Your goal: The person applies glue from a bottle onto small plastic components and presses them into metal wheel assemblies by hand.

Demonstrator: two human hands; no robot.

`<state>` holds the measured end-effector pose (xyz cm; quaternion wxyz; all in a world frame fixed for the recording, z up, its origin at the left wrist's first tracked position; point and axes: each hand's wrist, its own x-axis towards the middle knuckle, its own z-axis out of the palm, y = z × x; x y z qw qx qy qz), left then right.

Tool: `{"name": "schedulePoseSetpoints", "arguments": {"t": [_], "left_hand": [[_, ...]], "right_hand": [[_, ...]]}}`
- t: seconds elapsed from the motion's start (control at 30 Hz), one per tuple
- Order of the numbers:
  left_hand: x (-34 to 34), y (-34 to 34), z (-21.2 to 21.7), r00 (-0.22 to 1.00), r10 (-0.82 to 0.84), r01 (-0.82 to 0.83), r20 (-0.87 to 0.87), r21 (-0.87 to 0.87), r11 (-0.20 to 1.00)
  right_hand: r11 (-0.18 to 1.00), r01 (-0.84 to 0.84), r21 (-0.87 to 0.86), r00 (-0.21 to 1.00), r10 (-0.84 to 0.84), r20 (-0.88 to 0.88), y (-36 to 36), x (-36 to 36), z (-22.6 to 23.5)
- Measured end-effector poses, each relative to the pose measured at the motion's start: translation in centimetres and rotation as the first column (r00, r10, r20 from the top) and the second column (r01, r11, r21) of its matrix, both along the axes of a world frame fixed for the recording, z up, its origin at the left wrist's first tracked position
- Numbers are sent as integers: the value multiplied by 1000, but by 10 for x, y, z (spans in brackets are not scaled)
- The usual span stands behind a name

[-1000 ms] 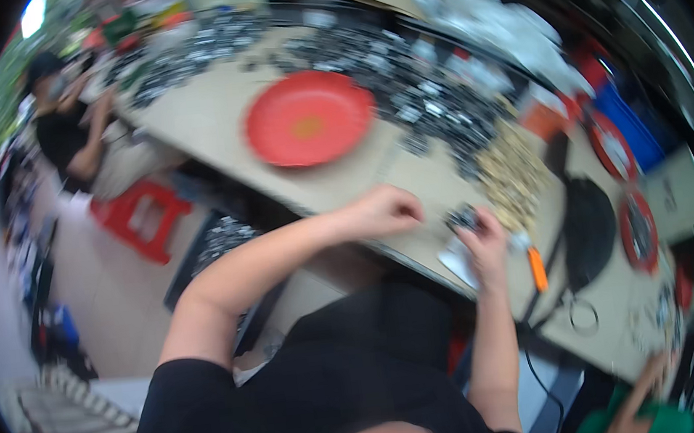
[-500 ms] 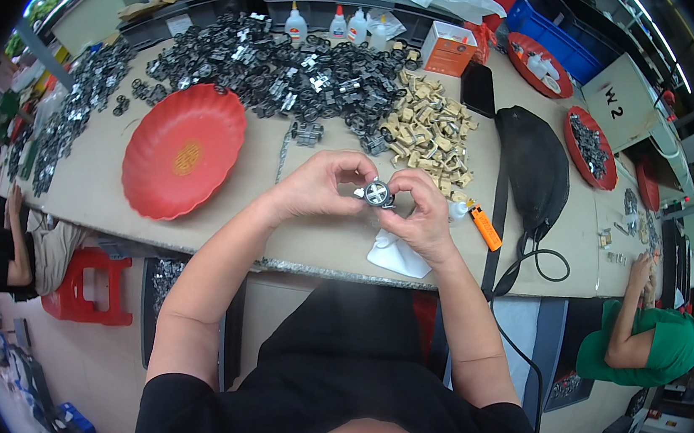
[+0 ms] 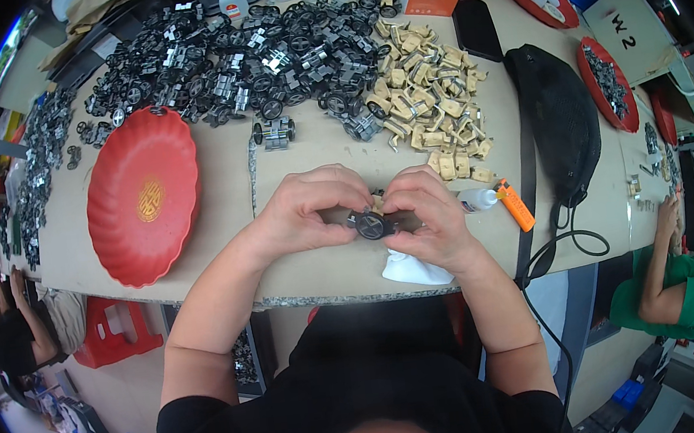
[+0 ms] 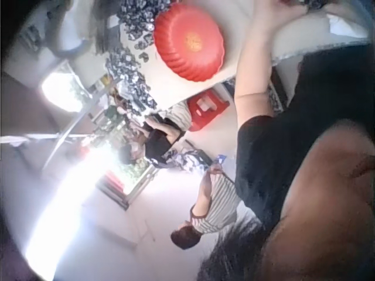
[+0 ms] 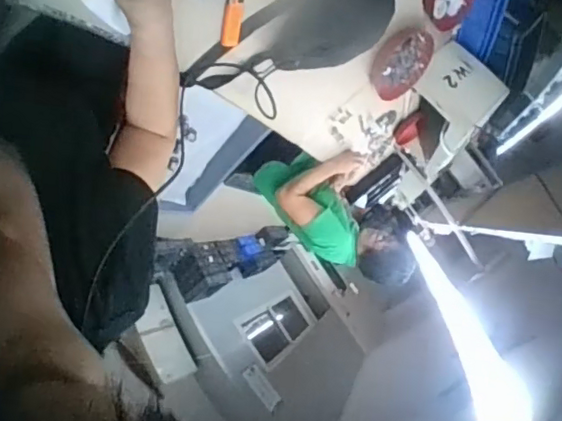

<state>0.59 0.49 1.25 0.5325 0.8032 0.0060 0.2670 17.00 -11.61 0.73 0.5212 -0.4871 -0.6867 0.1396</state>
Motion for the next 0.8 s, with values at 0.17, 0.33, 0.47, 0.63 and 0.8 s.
{"name": "schedulePoseSetpoints", "arguments": {"t": [0.17,0.33,0.47,0.63,0.8], "left_hand": [[0,-1,1,999,-19,18,43,37,999],[-2,-2,1,999,-7,5,-37,-50,999],[-2,-4,-1,986,-15,-24,-165,-233,972],[-1,-6,-11,980,-97,-20,-173,-571,821],[-1,-11,-10,983,-89,-25,-160,-600,799]], "right_hand": [[999,-36,24,999,35,30,-3,1,-1],[999,-26,-22,1000,26,0,-1,-2,1],[994,23,-111,999,-28,-45,-3,-3,0],[988,2,-152,990,-23,-137,-2,-5,-1],[972,-45,-231,965,-17,-260,-7,-6,0]]}}
